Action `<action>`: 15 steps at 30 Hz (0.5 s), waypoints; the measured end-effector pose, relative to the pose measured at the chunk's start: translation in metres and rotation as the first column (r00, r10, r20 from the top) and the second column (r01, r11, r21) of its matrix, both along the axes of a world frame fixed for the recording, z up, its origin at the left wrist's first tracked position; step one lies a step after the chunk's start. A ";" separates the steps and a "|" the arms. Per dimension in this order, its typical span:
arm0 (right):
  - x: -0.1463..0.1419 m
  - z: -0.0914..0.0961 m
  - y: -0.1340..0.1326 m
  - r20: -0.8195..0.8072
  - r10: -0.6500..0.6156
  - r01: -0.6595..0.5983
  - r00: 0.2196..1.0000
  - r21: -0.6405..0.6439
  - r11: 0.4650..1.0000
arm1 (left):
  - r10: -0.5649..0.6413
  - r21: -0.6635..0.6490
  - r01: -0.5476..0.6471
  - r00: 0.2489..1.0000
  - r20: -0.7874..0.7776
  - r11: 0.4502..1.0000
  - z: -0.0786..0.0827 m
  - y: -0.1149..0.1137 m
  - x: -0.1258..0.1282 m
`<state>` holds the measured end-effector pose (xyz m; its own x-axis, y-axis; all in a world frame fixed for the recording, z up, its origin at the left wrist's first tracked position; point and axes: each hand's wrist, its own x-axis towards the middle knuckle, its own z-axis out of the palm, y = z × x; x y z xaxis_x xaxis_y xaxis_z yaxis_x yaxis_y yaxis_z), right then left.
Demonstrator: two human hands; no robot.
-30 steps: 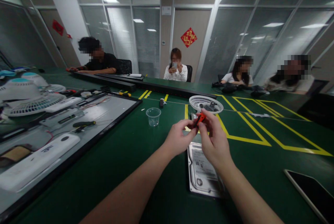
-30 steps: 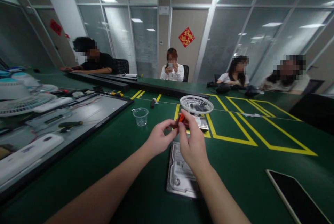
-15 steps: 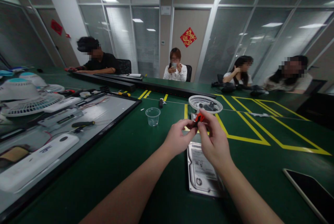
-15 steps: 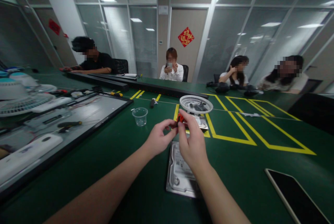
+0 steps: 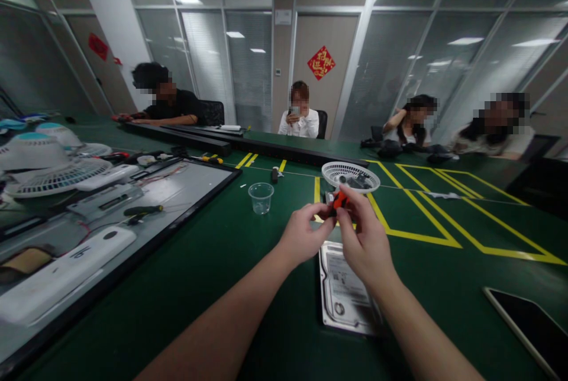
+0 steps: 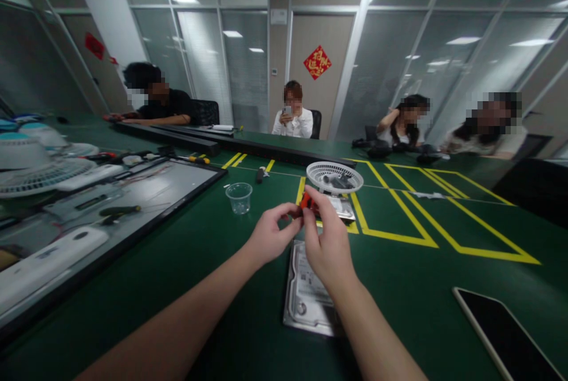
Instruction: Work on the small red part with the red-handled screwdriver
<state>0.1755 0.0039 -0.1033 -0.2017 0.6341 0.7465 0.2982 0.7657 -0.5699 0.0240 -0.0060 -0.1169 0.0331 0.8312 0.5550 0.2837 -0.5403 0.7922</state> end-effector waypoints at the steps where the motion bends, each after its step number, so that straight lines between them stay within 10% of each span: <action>1: 0.000 0.001 0.000 0.015 -0.002 0.001 1.000 0.009 1.000 | 0.001 0.008 -0.001 1.000 -0.004 1.000 0.000 0.000 0.000; 15: 0.000 -0.001 0.001 0.023 -0.018 0.018 1.000 0.035 0.999 | 0.041 0.062 -0.042 0.999 0.010 0.997 -0.001 0.002 -0.001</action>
